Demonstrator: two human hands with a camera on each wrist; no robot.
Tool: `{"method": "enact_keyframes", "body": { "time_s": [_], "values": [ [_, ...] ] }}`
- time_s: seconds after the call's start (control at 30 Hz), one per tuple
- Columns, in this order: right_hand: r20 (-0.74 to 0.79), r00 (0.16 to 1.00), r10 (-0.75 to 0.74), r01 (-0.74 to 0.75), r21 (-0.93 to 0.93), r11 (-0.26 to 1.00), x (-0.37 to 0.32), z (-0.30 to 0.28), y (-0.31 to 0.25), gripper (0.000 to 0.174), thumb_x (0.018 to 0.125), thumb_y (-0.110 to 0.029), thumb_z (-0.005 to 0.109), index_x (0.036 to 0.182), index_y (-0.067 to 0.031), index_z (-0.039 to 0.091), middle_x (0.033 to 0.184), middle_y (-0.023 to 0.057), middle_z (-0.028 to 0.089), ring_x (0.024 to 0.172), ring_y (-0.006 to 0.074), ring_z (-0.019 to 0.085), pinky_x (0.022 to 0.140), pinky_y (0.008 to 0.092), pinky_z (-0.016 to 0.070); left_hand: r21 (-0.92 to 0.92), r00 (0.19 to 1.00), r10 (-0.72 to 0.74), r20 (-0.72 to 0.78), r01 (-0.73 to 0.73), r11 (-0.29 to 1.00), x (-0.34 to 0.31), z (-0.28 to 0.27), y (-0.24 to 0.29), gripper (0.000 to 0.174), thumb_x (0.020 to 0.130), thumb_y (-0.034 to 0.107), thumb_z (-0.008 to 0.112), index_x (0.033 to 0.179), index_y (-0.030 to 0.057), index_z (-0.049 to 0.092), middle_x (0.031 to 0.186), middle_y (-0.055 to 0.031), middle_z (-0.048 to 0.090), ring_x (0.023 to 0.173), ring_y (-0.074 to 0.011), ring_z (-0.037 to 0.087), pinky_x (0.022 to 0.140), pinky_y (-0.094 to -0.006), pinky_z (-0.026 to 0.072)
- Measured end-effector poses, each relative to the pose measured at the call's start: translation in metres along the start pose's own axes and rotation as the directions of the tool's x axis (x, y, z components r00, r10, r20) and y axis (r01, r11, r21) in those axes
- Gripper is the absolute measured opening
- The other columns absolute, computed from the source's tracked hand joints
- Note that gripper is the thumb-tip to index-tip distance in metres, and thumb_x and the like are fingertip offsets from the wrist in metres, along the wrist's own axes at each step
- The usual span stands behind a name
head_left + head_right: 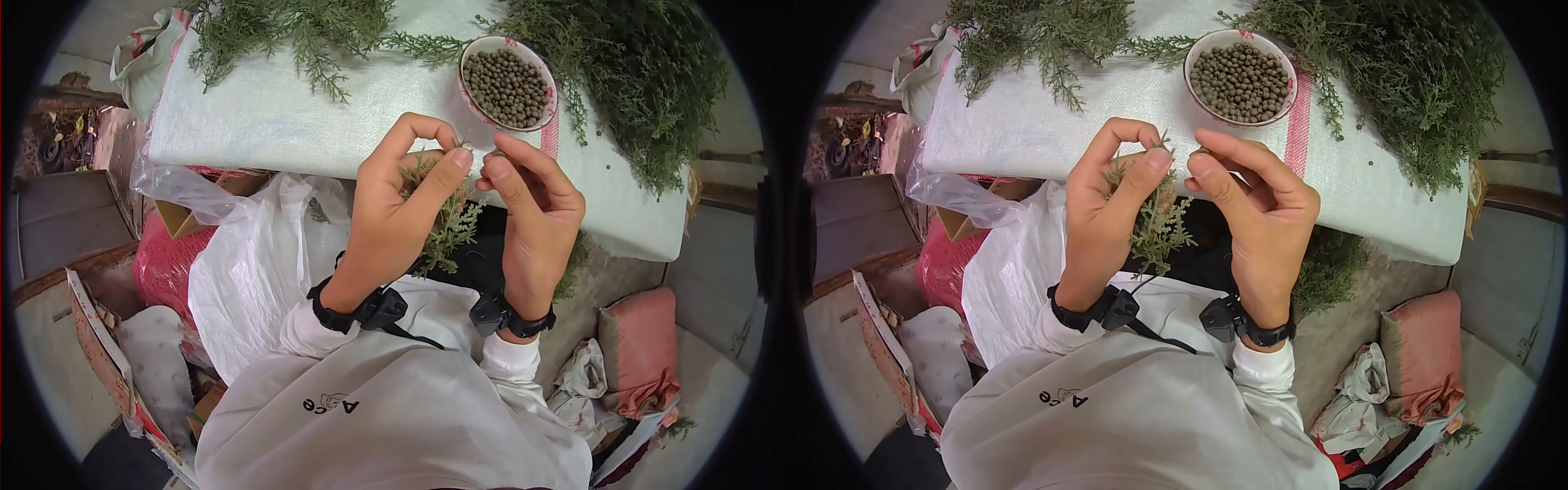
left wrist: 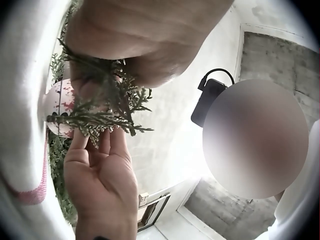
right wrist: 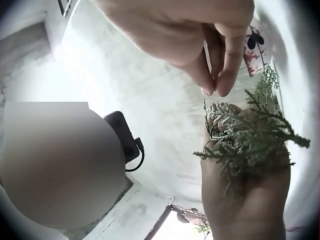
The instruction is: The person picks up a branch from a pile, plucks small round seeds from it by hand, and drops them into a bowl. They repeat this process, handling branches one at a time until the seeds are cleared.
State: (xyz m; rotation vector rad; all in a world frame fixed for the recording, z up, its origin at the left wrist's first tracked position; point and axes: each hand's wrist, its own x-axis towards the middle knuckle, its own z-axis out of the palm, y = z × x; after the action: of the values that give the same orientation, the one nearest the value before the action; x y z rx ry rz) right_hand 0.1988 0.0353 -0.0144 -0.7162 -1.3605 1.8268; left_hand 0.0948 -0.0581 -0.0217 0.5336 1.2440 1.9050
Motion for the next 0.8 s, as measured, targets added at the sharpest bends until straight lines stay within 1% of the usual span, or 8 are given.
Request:
{"method": "enact_keyframes", "body": {
  "time_s": [0.03,0.2,0.3,0.43,0.6,0.73,0.8],
  "values": [
    [-0.004,1.000,0.019,-0.019,0.017,1.000,0.000,0.000,0.001,0.022,0.085,0.002,0.069,0.107,0.0057,0.067,0.097,0.0112,0.070,0.082,0.0161,0.067,0.076,0.0280,0.0571,0.010,1.000,0.021,0.010,-0.021,1.000,0.000,-0.001,-0.002,0.011,0.098,0.011,0.056,0.104,0.0041,0.050,0.072,0.0038,0.057,0.061,0.0016,0.043,0.051,-0.0176,0.0302],
    [0.020,0.998,0.062,-0.064,0.069,0.996,-0.002,-0.001,0.002,0.024,0.087,0.001,0.068,0.110,0.0063,0.066,0.100,0.0134,0.069,0.085,0.0166,0.068,0.079,0.0288,0.0570,0.025,0.999,0.028,-0.016,-0.027,0.999,-0.001,0.002,-0.002,0.011,0.098,0.010,0.056,0.104,0.0031,0.051,0.072,0.0048,0.057,0.061,0.0018,0.043,0.051,-0.0172,0.0299],
    [0.042,0.999,0.029,-0.033,0.081,0.996,-0.003,-0.001,0.002,0.025,0.088,0.001,0.066,0.113,0.0071,0.064,0.100,0.0156,0.069,0.088,0.0174,0.068,0.081,0.0294,0.0568,0.064,0.997,0.064,-0.046,-0.061,0.996,0.000,0.008,-0.001,0.010,0.098,0.008,0.056,0.104,0.0021,0.052,0.071,0.0055,0.058,0.061,0.0024,0.043,0.051,-0.0165,0.0301],
    [0.047,0.999,0.006,-0.012,0.126,0.992,-0.002,-0.004,0.001,0.026,0.089,0.002,0.065,0.114,0.0077,0.062,0.100,0.0170,0.069,0.090,0.0184,0.068,0.082,0.0299,0.0568,0.067,0.998,0.044,-0.042,-0.041,0.997,-0.002,0.005,0.001,0.009,0.097,0.006,0.056,0.103,0.0016,0.052,0.069,0.0051,0.058,0.060,0.0030,0.043,0.051,-0.0160,0.0309],
    [0.077,0.997,0.000,-0.012,0.161,0.987,-0.003,-0.011,0.007,0.025,0.089,0.002,0.065,0.113,0.0069,0.061,0.099,0.0165,0.069,0.091,0.0190,0.068,0.082,0.0301,0.0567,0.054,0.998,0.048,-0.042,-0.045,0.997,-0.002,0.012,0.001,0.009,0.095,0.004,0.058,0.102,0.0017,0.052,0.068,0.0051,0.059,0.059,0.0032,0.044,0.050,-0.0158,0.0314],
    [0.078,0.996,0.034,-0.050,0.214,0.976,-0.003,-0.013,0.010,0.024,0.089,0.000,0.066,0.112,0.0063,0.062,0.098,0.0156,0.069,0.091,0.0189,0.068,0.083,0.0307,0.0566,0.084,0.997,0.068,-0.037,-0.065,0.994,-0.003,0.014,0.000,0.009,0.095,0.003,0.058,0.101,0.0015,0.052,0.069,0.0053,0.060,0.059,0.0031,0.044,0.050,-0.0156,0.0316],
    [0.097,0.995,0.025,-0.047,0.230,0.972,-0.003,-0.014,0.010,0.022,0.089,0.000,0.066,0.110,0.0058,0.063,0.098,0.0151,0.069,0.090,0.0185,0.068,0.083,0.0303,0.0564,0.059,0.997,0.056,-0.049,-0.053,0.997,-0.004,0.017,0.000,0.010,0.094,0.002,0.058,0.101,0.0014,0.051,0.069,0.0050,0.060,0.059,0.0031,0.046,0.050,-0.0154,0.0322]
  ]
}}
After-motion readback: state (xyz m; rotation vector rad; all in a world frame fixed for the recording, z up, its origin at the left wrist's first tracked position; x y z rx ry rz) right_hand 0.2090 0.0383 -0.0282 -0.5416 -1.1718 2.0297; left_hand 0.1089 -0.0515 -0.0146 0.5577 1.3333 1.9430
